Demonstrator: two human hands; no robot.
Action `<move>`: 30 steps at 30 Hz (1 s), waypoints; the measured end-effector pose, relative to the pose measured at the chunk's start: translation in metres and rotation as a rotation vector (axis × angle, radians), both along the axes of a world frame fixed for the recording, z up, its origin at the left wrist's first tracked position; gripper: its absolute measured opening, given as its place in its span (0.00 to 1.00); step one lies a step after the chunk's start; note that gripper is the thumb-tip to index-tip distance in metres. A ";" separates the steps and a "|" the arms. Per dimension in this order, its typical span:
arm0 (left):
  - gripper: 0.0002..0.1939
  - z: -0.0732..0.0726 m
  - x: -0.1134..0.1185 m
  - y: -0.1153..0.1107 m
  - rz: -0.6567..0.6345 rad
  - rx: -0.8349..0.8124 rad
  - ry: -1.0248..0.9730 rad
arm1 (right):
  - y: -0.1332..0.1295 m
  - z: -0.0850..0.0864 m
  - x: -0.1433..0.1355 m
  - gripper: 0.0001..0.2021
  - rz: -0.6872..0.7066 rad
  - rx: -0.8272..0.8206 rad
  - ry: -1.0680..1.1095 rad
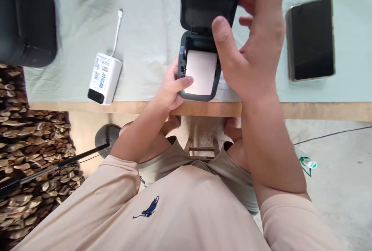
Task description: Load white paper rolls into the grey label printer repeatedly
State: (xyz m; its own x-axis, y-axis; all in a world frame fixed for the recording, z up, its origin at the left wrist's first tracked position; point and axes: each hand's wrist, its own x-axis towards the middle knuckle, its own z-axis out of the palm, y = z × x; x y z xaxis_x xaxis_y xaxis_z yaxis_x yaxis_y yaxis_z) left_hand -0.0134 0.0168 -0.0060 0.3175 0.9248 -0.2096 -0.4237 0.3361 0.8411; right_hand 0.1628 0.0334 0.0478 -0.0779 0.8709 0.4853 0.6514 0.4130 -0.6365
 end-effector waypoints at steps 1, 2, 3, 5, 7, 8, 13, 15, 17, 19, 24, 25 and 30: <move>0.21 0.000 0.000 0.000 0.001 0.003 -0.001 | 0.000 0.001 0.000 0.25 0.009 -0.004 0.017; 0.21 -0.001 0.000 0.001 0.004 0.004 -0.006 | 0.000 0.003 0.001 0.23 0.022 0.004 0.025; 0.21 -0.002 0.000 0.002 0.007 0.002 -0.016 | 0.000 0.004 0.003 0.20 0.038 0.013 0.008; 0.20 -0.004 0.000 0.002 0.018 -0.009 -0.037 | -0.001 0.006 0.008 0.16 0.100 -0.005 -0.130; 0.20 -0.006 0.000 0.002 0.029 -0.024 -0.050 | -0.002 0.006 0.013 0.15 0.149 -0.035 -0.249; 0.21 -0.007 0.000 0.002 0.033 -0.030 -0.054 | -0.003 0.006 0.016 0.16 0.156 -0.068 -0.284; 0.18 -0.002 -0.001 -0.001 0.004 -0.044 -0.127 | -0.008 0.002 0.019 0.19 0.173 -0.069 -0.310; 0.13 0.002 -0.001 -0.002 0.000 -0.051 -0.155 | -0.009 0.002 0.019 0.21 0.160 -0.039 -0.312; 0.11 0.004 0.000 -0.003 0.019 -0.056 -0.144 | -0.009 0.003 0.020 0.26 0.136 -0.088 -0.329; 0.12 0.006 0.000 -0.005 0.041 -0.057 -0.104 | -0.010 0.005 0.020 0.35 0.120 -0.186 -0.344; 0.12 0.008 -0.001 -0.007 0.013 -0.068 -0.089 | -0.015 0.011 0.012 0.42 0.142 -0.343 -0.351; 0.12 0.008 -0.001 -0.007 0.024 -0.076 -0.111 | -0.017 0.012 0.009 0.40 0.140 -0.344 -0.339; 0.10 0.007 -0.001 -0.007 0.053 -0.122 -0.129 | -0.018 0.010 0.002 0.35 0.120 -0.287 -0.309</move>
State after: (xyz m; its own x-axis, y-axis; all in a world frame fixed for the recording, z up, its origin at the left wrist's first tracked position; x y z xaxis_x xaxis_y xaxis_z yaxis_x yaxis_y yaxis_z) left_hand -0.0145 0.0103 0.0008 0.3005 0.9111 -0.2822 -0.5449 0.4068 0.7332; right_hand 0.1651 0.0152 0.0582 -0.2905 0.9430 0.1625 0.7875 0.3320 -0.5192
